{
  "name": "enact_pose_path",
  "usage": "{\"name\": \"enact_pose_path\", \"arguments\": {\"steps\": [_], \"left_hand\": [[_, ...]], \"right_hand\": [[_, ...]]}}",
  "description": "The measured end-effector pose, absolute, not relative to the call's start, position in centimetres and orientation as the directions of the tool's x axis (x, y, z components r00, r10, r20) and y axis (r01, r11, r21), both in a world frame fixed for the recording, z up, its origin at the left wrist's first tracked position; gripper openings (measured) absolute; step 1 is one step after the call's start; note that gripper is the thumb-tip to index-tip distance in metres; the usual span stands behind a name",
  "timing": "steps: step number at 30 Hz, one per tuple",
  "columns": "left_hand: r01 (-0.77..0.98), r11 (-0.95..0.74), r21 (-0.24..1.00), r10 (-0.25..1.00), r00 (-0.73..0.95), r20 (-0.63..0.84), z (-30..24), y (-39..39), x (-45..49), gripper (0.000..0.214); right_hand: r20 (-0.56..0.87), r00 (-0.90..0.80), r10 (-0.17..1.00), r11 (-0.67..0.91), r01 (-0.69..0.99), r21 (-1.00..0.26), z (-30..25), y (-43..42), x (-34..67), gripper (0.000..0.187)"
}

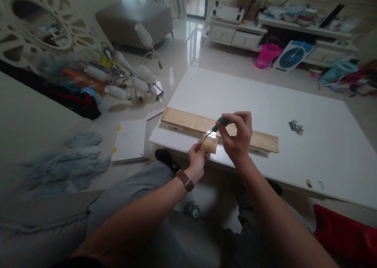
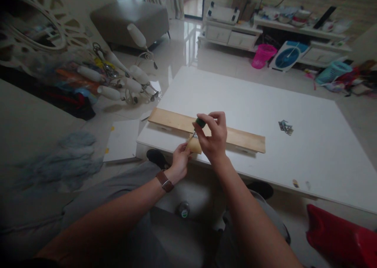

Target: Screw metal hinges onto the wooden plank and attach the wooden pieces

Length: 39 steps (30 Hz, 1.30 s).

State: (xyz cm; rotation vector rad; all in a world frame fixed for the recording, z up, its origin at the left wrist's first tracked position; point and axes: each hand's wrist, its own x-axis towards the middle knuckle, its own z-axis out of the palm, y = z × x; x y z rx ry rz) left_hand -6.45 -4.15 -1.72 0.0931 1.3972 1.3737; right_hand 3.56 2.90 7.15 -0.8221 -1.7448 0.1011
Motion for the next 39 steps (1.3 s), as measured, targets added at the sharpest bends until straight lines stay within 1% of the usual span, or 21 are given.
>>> {"name": "enact_pose_path", "arguments": {"steps": [3,8,10,14,17,21,22,26,29,34,35,39], "left_hand": [[-0.593,0.316,0.741,0.702,-0.379,-0.603,-1.98,-4.07,-6.45,0.026],[-0.598,0.311,0.739,0.698,-0.383,-0.605,-2.40,-3.98,-6.40,0.029],[-0.603,0.303,0.738,0.698,-0.387,-0.602,-2.41,-3.99,-6.37,0.029],[-0.607,0.289,0.740,0.713,-0.380,-0.590,-2.10,-4.07,-6.35,0.027],[-0.620,0.284,0.732,0.714,-0.373,-0.593,-1.81,-4.06,-6.34,0.024],[-0.629,0.300,0.717,0.692,-0.374,-0.617,-1.72,-4.00,-6.31,0.025],[-0.624,0.305,0.719,0.689,-0.376,-0.619,-1.76,-4.00,-6.31,0.026],[-0.601,0.304,0.739,0.700,-0.385,-0.602,-1.96,-4.02,-6.36,0.026],[-0.598,0.311,0.738,0.697,-0.385,-0.605,-2.05,-4.00,-6.38,0.026],[-0.614,0.320,0.722,0.687,-0.374,-0.623,-2.05,-3.94,-6.31,0.028],[-0.614,0.317,0.723,0.689,-0.374,-0.620,-2.01,-3.94,-6.30,0.028],[-0.597,0.314,0.738,0.697,-0.383,-0.606,-1.68,-3.97,-6.34,0.025]], "right_hand": [[0.806,-0.123,0.579,0.745,0.482,-0.461,7.27,2.84,3.60,0.024],[0.783,-0.205,0.587,0.784,0.387,-0.486,7.64,2.57,3.51,0.042],[0.791,-0.192,0.580,0.784,0.393,-0.480,7.56,2.66,3.49,0.038],[0.801,-0.125,0.585,0.743,0.479,-0.468,7.33,2.84,3.56,0.022],[0.793,-0.131,0.595,0.738,0.480,-0.475,7.48,2.68,3.57,0.022],[0.786,-0.198,0.586,0.780,0.403,-0.480,7.76,2.52,3.46,0.037],[0.789,-0.199,0.581,0.785,0.393,-0.479,7.75,2.55,3.44,0.038],[0.815,-0.139,0.563,0.772,0.439,-0.459,7.56,2.79,3.49,0.024],[0.808,-0.129,0.575,0.753,0.471,-0.460,7.57,2.69,3.53,0.023],[0.759,-0.198,0.620,0.751,0.430,-0.501,7.70,2.44,3.45,0.037],[0.761,-0.193,0.619,0.749,0.434,-0.500,7.65,2.49,3.45,0.035],[0.789,-0.128,0.600,0.720,0.515,-0.464,7.41,2.77,3.58,0.018]]}}
